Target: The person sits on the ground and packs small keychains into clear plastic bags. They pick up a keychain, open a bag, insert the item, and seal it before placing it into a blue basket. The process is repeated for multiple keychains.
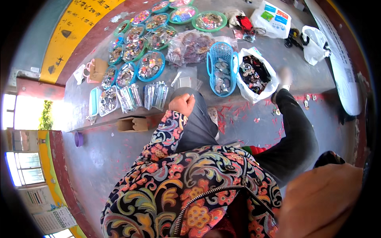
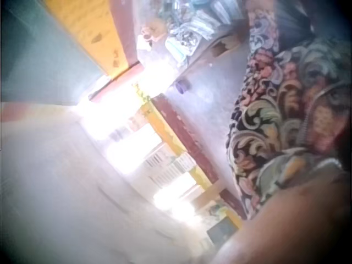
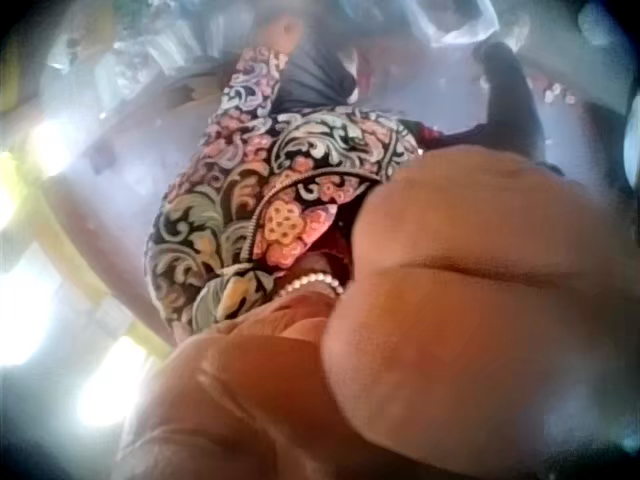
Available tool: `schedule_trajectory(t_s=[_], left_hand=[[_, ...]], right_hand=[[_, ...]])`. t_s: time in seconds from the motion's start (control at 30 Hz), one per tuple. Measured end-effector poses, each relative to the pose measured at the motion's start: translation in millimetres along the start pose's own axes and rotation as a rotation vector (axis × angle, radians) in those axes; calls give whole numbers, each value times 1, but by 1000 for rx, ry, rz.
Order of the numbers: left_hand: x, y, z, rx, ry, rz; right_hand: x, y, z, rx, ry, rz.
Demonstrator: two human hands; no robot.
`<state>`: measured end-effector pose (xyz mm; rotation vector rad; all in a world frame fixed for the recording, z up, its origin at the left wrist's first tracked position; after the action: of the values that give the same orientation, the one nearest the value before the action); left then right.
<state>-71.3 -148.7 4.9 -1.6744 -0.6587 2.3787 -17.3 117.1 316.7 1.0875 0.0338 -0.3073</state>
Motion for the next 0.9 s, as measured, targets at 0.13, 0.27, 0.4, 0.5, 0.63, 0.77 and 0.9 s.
schedule_trajectory(t_s=[0.13, 0.27, 0.4, 0.5, 0.63, 0.77, 0.9], left_hand=[[1, 2, -4, 11, 1, 11], [8, 1, 3, 13, 32, 15], [15, 6, 4, -28, 33, 76], [13, 12, -4, -46, 45, 17], [6, 6, 3, 11, 20, -15], [5, 3, -3, -13, 19, -3], [0, -6, 0, -10, 2, 16]], right_hand=[[4, -2, -3, 2, -2, -17], [9, -8, -6, 23, -4, -59], [18, -11, -7, 31, -2, -114], [28, -15, -11, 31, 18, -110], [39, -12, -20, 39, 21, -118], [43, -14, -22, 49, 30, -121], [45, -11, -26, 50, 25, -135]])
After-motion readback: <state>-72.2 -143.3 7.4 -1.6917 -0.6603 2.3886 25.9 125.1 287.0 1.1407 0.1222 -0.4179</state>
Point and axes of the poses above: each hand's wrist, its own z-axis towards the middle knuckle, its own x-axis out of the palm, y = z × x, the point moved 7 cm from there along z, towards the middle knuckle, and after that the axes turned 2 degrees about -z, right-handed, at the moved point
